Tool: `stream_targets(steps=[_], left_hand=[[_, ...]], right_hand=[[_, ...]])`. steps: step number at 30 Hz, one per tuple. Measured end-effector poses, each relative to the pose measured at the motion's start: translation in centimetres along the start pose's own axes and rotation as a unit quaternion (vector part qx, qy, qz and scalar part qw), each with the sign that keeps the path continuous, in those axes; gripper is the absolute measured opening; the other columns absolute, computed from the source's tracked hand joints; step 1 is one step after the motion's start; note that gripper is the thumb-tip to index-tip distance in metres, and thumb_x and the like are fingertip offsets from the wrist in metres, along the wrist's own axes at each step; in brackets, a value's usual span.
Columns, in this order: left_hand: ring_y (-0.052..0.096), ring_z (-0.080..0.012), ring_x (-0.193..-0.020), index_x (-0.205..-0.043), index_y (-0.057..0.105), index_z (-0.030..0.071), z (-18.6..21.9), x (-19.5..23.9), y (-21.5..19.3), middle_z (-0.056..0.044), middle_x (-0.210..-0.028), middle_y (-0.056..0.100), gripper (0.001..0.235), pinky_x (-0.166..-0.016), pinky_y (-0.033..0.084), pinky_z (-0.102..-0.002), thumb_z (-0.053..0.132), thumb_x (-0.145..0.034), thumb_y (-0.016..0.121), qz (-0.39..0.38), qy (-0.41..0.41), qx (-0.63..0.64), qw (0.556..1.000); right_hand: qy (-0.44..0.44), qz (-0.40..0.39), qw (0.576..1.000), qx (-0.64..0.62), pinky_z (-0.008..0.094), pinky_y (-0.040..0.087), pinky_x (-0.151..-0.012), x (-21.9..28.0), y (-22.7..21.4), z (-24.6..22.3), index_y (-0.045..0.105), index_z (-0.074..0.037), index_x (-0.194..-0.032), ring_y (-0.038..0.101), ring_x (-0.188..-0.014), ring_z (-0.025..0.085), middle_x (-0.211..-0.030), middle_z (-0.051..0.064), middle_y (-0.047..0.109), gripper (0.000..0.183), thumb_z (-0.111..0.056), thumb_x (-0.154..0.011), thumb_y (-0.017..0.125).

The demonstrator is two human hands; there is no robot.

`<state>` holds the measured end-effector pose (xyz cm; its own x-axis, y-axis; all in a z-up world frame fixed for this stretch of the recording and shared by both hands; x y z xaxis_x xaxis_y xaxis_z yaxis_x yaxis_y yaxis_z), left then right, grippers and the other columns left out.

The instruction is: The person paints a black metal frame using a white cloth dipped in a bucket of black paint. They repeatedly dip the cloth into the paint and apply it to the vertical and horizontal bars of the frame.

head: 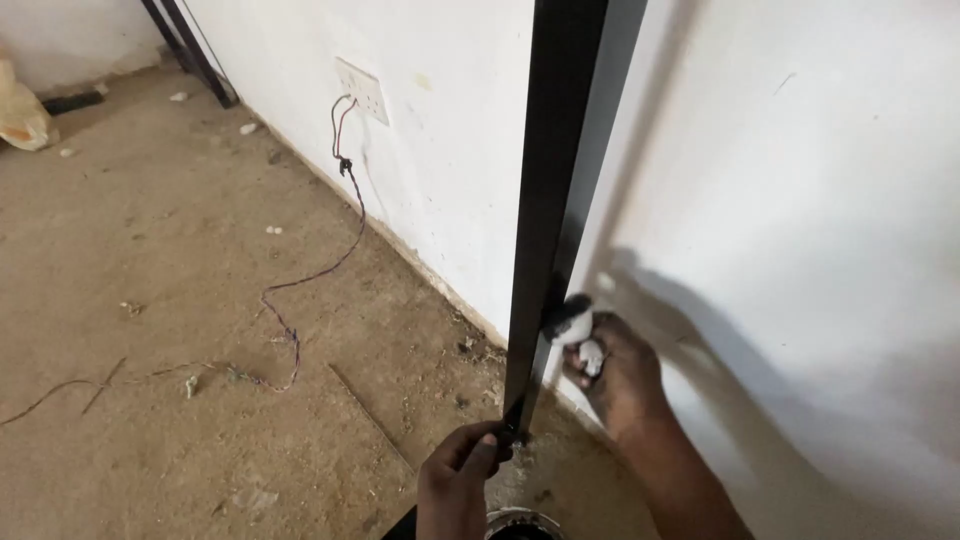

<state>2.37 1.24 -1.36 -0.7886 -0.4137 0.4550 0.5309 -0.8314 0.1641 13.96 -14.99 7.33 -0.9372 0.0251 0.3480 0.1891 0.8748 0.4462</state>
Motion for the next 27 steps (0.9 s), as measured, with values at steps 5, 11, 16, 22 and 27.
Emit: stream_targets(steps=[5,11,16,22,27], left_hand=[[0.073,-0.023,-0.079,-0.104,0.087,-0.003,5.0,2.8,2.6,-0.016,-0.084,0.08,0.027,-0.072,0.059,-0.034,0.009,-0.089,0.067,-0.052,0.063,0.03,0.996],[0.064,-0.0264,-0.069,-0.106,0.083,-0.007,6.8,3.6,2.5,-0.02,-0.081,0.076,0.025,-0.059,0.057,-0.039,0.004,-0.092,0.065,-0.063,0.065,0.097,0.991],[0.069,-0.031,-0.083,-0.11,0.079,-0.009,4.8,1.8,0.5,-0.023,-0.092,0.076,0.025,-0.074,0.062,-0.044,0.003,-0.093,0.067,-0.061,0.028,0.171,0.983],[0.076,-0.02,-0.093,-0.102,0.088,0.003,2.6,1.3,-2.2,-0.012,-0.095,0.085,0.024,-0.082,0.061,-0.033,0.01,-0.089,0.069,0.007,0.035,-0.024,0.999],[0.075,-0.0292,-0.08,-0.105,0.086,-0.004,-2.3,-2.2,-2.8,-0.02,-0.087,0.08,0.024,-0.076,0.061,-0.04,0.005,-0.09,0.069,0.033,-0.007,0.059,0.998]], right_hand=[[-0.315,-0.082,0.944,0.055,0.025,0.043,-0.053,3.4,4.2,-14.0,0.06,-0.009,-0.11,0.051,-0.064,0.009,-0.083,0.002,0.057,0.021,-0.025,-0.098,0.059],[-0.615,-0.053,0.693,0.373,0.034,0.039,-0.096,4.2,6.0,-15.7,0.048,-0.008,-0.114,0.05,-0.104,0.021,-0.109,0.007,0.05,0.027,-0.032,-0.106,0.058],[-0.419,-0.206,0.82,0.333,0.032,0.066,-0.076,-1.1,-1.4,1.6,0.049,-0.013,-0.105,0.061,-0.088,0.016,-0.104,0.007,0.052,0.017,-0.029,-0.104,0.052],[-0.04,-0.048,0.938,0.34,0.036,0.045,-0.055,-3.9,-9.1,14.7,0.061,-0.007,-0.091,0.063,-0.057,0.02,-0.072,0.012,0.074,0.024,-0.03,-0.098,0.061],[0.036,0.048,0.998,-0.005,0.039,0.048,-0.054,-1.4,-2.0,5.3,0.063,-0.001,-0.109,0.057,-0.062,0.026,-0.078,0.016,0.064,0.015,-0.012,-0.099,0.061]])
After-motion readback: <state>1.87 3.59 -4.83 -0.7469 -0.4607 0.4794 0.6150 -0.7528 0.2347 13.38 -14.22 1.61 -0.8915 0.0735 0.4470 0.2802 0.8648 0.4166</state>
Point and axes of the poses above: each hand's wrist, its own x-axis away from the middle knuckle, its own y-axis out of the palm, z = x × y, the point moved 3 cm from there along -x, towards the middle knuckle
